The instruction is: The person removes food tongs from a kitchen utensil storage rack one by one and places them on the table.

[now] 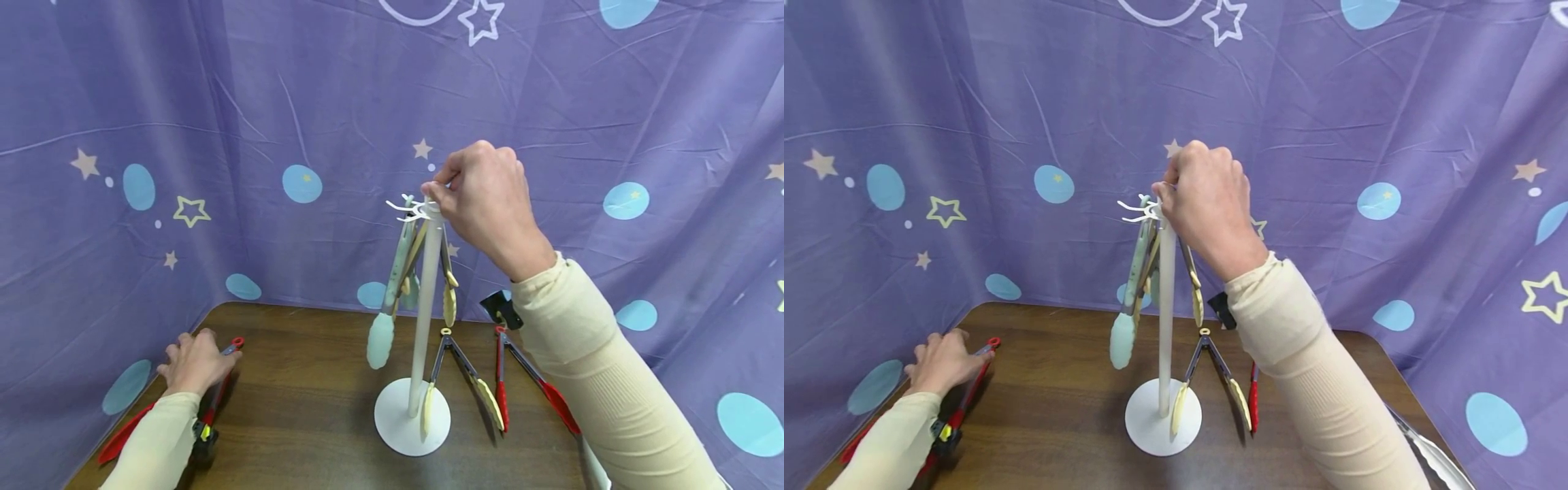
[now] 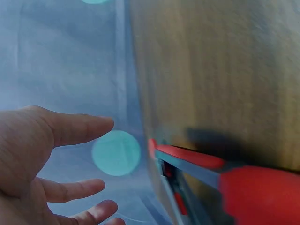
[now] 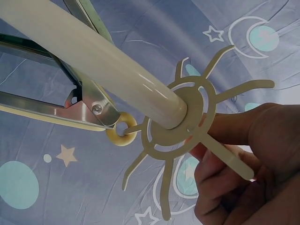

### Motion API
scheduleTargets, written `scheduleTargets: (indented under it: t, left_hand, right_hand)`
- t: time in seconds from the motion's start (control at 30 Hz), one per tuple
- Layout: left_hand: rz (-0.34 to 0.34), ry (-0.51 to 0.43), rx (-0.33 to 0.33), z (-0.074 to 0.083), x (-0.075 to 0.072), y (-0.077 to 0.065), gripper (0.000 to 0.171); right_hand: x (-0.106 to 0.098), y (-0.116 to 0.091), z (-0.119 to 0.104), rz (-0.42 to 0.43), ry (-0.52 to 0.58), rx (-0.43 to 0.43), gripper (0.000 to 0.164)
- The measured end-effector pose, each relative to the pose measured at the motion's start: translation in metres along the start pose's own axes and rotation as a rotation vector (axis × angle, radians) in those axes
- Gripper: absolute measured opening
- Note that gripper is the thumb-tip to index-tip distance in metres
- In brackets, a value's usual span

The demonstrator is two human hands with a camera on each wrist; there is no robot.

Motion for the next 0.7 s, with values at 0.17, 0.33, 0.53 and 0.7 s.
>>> scheduleTargets:
  t: [0.17,0.33,0.53,0.7]
  left_hand:
    - [0.057,-0.017,0.048,0.018,-0.011,-0.004,0.069]
    - [0.089,-0.033,0.082,0.033,-0.019,-0.008,0.072]
    - [0.146,-0.076,0.142,0.051,-0.029,-0.015,0.068]
    - [0.23,-0.115,0.213,0.07,-0.04,-0.022,0.064]
  right_hand:
    - [0.0,0.001,0.0,-0.003,0.016,-0.025,0.015]
    - [0.001,0.0,0.001,-0.007,0.035,-0.034,0.015]
    - [0.002,0.001,0.001,-0.016,0.038,-0.031,0.016]
    - [0.001,0.001,0.001,-0.019,0.037,-0.035,0.016]
Point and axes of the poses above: each hand's wrist, its own y-axis towards the middle knuckle, its own x-axis out of the palm, z = x × y, the point moved 9 cm from there along y, towards the middle knuckle, and after that the axes turned 3 degrees about -x, right-handed, at the moved point
